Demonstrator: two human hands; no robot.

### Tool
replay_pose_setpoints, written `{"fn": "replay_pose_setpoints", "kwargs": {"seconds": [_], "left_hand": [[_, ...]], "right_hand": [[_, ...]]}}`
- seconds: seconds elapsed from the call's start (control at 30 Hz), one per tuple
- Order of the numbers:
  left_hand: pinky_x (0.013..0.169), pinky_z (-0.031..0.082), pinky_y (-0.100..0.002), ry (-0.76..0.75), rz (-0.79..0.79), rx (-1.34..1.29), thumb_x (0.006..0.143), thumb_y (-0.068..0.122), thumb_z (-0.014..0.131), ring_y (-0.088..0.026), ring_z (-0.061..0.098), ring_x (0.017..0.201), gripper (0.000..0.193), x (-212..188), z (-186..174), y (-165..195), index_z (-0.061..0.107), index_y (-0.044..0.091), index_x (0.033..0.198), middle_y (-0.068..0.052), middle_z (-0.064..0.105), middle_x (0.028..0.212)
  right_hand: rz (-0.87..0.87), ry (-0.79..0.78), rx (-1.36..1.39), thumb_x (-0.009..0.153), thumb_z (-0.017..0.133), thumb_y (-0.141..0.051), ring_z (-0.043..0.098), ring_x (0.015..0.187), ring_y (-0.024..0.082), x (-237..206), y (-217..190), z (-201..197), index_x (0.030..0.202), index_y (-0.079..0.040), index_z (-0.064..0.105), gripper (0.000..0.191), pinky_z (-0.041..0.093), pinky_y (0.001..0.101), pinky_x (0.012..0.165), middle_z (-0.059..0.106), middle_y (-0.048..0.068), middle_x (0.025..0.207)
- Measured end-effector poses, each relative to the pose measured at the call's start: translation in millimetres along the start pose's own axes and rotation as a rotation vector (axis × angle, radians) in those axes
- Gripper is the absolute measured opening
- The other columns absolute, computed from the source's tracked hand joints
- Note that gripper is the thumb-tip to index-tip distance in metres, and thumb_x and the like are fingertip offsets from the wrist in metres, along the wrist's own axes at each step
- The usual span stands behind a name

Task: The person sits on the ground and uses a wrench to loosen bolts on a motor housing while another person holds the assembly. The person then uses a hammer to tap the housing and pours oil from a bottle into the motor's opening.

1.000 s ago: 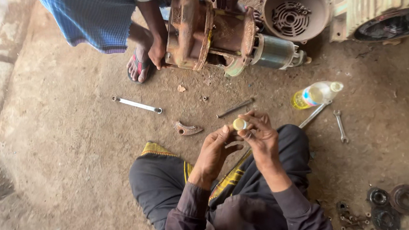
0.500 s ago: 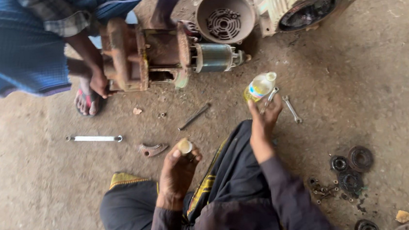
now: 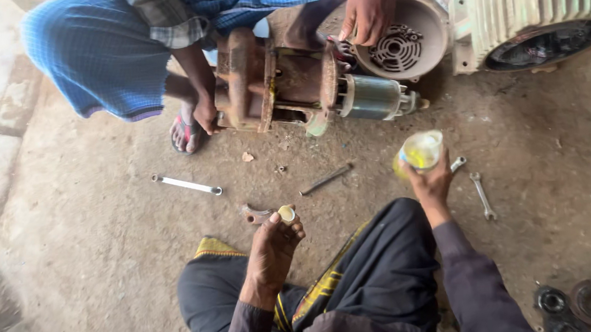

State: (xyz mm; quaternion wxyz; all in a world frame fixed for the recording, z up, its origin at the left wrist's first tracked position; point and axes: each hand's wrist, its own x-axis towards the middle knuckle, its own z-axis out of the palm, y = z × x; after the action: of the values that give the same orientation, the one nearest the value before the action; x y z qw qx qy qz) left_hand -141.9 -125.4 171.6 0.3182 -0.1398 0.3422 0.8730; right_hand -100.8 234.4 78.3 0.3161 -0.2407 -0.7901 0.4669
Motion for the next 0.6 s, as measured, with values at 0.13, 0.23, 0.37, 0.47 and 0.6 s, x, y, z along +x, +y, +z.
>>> {"fn": "replay_pose_setpoints", "kwargs": {"seconds": [0.13,0.23,0.37,0.47,0.6], "left_hand": [[0.084,0.056,-0.032,-0.001,0.078,0.202,0.099,0.024,0.063,-0.016,0.069,0.090,0.043,-11.8,20.4,27.3,0.064,-0.006,0.131,-0.009,0.072,0.106],[0.085,0.057,-0.030,-0.010,0.093,0.317,0.100,0.024,0.062,-0.013,0.068,0.090,0.043,-32.7,41.2,45.3,0.065,-0.007,0.130,-0.008,0.072,0.106],[0.086,0.055,-0.029,-0.100,0.123,0.365,0.102,0.028,0.062,-0.012,0.067,0.091,0.045,-72.5,59.2,63.9,0.066,-0.010,0.127,-0.005,0.072,0.103],[0.088,0.054,-0.028,-0.135,0.180,0.409,0.103,0.029,0.064,-0.012,0.066,0.091,0.045,-100.9,62.4,75.6,0.068,-0.010,0.126,-0.007,0.072,0.099],[0.088,0.056,-0.028,-0.120,0.315,0.668,0.100,0.030,0.067,-0.011,0.068,0.093,0.042,-136.3,62.9,93.9,0.073,-0.004,0.123,-0.007,0.076,0.104]], "right_hand": [[-0.138,-0.169,0.189,0.081,0.072,-0.067,0.072,0.107,0.025,-27.1,-62.4,-3.4,0.136,-0.005,0.049,0.085,0.062,0.0368,0.088,0.066,0.014,0.122],[-0.504,-0.171,0.029,0.084,0.072,-0.065,0.066,0.111,0.022,-54.6,-117.2,6.5,0.142,-0.011,0.051,0.082,0.062,0.0367,0.090,0.060,0.010,0.123],[-0.600,-0.316,-0.075,0.082,0.076,-0.060,0.067,0.112,0.030,-93.7,-182.1,4.6,0.146,-0.008,0.051,0.086,0.063,0.0404,0.087,0.060,0.013,0.126],[-0.669,-0.349,-0.117,0.081,0.082,-0.055,0.067,0.111,0.030,-108.4,-213.9,1.6,0.144,-0.007,0.050,0.086,0.061,0.0421,0.087,0.061,0.014,0.125],[-0.732,-0.393,-0.248,0.074,0.085,-0.052,0.067,0.109,0.030,-118.5,-238.0,-6.1,0.145,-0.007,0.051,0.090,0.060,0.0441,0.090,0.062,0.015,0.124]]}}
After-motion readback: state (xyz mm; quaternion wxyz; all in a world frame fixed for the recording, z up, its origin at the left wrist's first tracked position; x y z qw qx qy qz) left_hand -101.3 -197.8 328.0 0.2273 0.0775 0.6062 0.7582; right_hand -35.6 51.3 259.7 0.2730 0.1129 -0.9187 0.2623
